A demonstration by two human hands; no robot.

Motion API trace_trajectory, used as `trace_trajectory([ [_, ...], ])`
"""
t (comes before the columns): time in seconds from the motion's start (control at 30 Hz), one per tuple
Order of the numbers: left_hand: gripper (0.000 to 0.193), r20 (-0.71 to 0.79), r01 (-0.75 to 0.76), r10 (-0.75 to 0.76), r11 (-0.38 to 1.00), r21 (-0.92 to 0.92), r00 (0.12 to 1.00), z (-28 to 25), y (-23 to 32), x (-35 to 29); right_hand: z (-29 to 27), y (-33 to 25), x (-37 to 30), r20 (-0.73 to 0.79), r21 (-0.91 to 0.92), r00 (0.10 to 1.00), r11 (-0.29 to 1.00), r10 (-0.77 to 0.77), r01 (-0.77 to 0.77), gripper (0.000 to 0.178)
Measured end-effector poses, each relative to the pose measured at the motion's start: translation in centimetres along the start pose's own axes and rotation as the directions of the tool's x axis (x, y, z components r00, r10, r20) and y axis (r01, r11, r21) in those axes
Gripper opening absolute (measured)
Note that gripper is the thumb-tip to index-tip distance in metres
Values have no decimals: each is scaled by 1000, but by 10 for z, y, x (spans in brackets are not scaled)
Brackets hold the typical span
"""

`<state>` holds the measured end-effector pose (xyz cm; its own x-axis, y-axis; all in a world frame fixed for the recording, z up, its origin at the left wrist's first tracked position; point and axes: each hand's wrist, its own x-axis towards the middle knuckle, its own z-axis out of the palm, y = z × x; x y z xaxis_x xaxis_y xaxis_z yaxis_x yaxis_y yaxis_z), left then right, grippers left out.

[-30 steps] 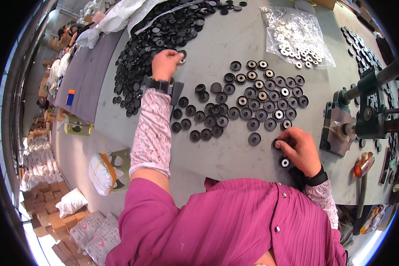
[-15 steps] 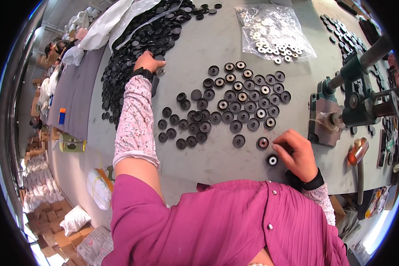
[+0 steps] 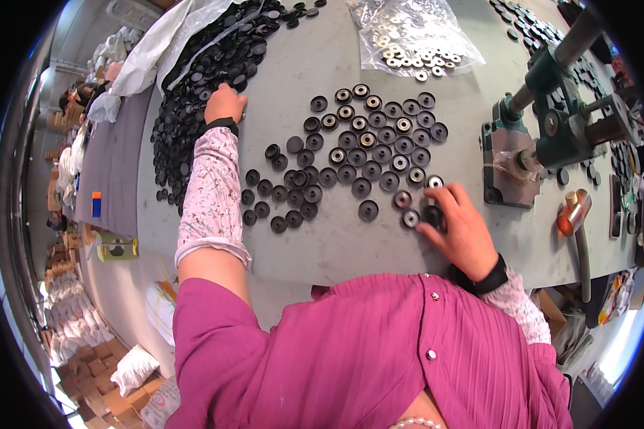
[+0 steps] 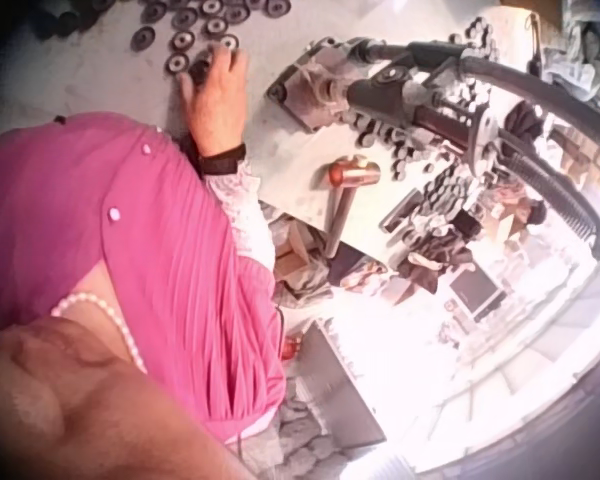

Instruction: Manually assembling metal washers into black plastic ring components and using a hand press and rubber mallet to secure them.

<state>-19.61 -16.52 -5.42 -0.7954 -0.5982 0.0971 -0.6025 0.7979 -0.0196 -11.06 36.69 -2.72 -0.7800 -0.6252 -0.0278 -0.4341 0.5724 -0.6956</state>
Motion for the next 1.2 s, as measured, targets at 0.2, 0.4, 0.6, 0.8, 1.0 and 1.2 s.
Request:
trace_trajectory([
  [0.2, 43, -264, -121, 83, 984, -131, 961, 16, -44, 2, -1, 12, 10, -85, 268, 996, 963, -12, 35, 41],
  [0.4, 43, -140, -57, 22, 964, -259, 990, 14, -48, 8, -3, 35, -7, -73, 575, 980, 811, 185, -110, 23],
  [0.6, 49, -116, -53, 35, 985, -164, 993, 16, -57, 14, -3, 42, -9, -55, 658, 982, 747, 180, -100, 19],
  [0.8, 55, -95, -85, 33, 786, -612, 995, -4, -14, -34, -4, 43, -11, -15, 689, 981, 713, 194, -130, 17],
  [1.0, 36, 384, 163, 544, 409, -898, 747, -91, 173, -271, -9, 33, -18, 72, 798, 969, 568, 238, -199, 23],
  [1.2, 30, 148, -193, 694, 388, -901, 704, -51, 210, -329, -12, 44, -28, -44, 505, 998, 863, 55, -25, 26],
])
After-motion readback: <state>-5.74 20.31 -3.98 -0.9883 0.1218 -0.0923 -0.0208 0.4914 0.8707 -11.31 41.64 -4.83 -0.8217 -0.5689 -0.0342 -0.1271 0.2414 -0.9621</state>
